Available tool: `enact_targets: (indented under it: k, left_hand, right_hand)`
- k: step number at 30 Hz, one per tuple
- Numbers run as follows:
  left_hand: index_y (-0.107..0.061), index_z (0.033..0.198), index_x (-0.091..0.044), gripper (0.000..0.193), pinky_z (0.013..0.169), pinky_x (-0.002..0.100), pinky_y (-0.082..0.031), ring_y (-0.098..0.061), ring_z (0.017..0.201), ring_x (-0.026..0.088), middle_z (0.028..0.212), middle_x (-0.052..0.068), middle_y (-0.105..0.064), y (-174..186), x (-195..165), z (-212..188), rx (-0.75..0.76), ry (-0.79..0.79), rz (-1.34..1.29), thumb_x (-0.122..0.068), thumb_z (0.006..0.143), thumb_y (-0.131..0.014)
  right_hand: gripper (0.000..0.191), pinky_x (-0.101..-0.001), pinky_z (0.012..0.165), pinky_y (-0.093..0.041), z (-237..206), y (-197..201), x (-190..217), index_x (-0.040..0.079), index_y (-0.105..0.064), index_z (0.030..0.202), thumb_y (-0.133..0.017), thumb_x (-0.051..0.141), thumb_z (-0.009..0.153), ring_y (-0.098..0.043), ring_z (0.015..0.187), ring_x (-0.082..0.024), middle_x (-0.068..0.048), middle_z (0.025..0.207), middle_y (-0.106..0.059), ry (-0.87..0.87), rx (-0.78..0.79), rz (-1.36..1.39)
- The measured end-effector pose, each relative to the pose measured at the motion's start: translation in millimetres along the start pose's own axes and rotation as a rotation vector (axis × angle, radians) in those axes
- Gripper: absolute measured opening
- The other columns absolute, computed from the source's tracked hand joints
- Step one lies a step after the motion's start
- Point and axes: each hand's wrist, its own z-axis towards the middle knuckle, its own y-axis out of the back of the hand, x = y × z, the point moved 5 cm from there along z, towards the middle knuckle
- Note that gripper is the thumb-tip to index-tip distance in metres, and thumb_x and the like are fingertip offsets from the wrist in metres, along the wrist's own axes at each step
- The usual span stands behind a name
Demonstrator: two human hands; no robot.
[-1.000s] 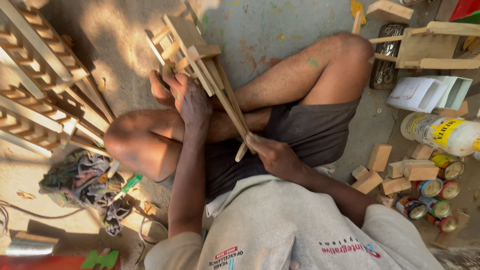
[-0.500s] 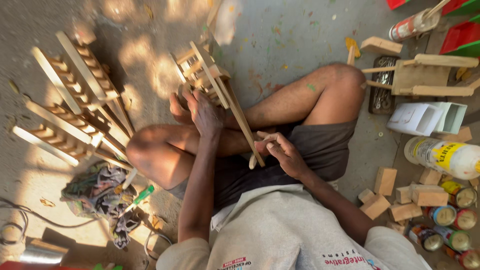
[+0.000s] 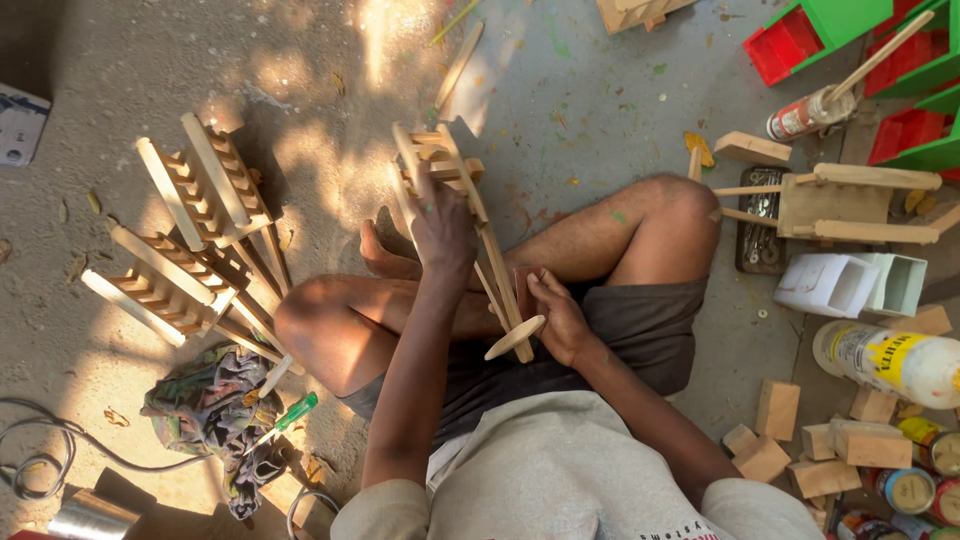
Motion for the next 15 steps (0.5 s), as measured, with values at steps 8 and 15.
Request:
enact_targets:
  k: [8,15]
  left_hand:
    - [-0.06,0.127,-0.001,0.047,0.092,0.055,-0.057,-0.061,0.107,0.043,0.147,0.017,-0.032,-19,-43,1,-0.028,-0.163,0.074,-0.008,0.084,-0.075]
    - [-0.055,0.133,-0.002,0.055,0.092,0.049,-0.054,-0.063,0.121,0.037,0.145,0.016,-0.045,20,-28,-76,-0.333,-0.278,-0.259,-0.017,0.084,-0.076]
  right_hand:
    - [0.025,-0.0418,0.088,-0.06,-1,9,-4,0.014,-0.053,0.123,-0.052,0.032,0.106,-0.072,0.109,-0.028,-0.006,0.117,-0.068,-0.038,0.03,0.067]
    - [0.032,-0.0344,0.092,-0.057,0,20,-10,0.013,-0.057,0.132,-0.057,0.03,0.105,-0.067,0.107,-0.014,-0.001,0.118,-0.068,-0.05,-0.061,0.028]
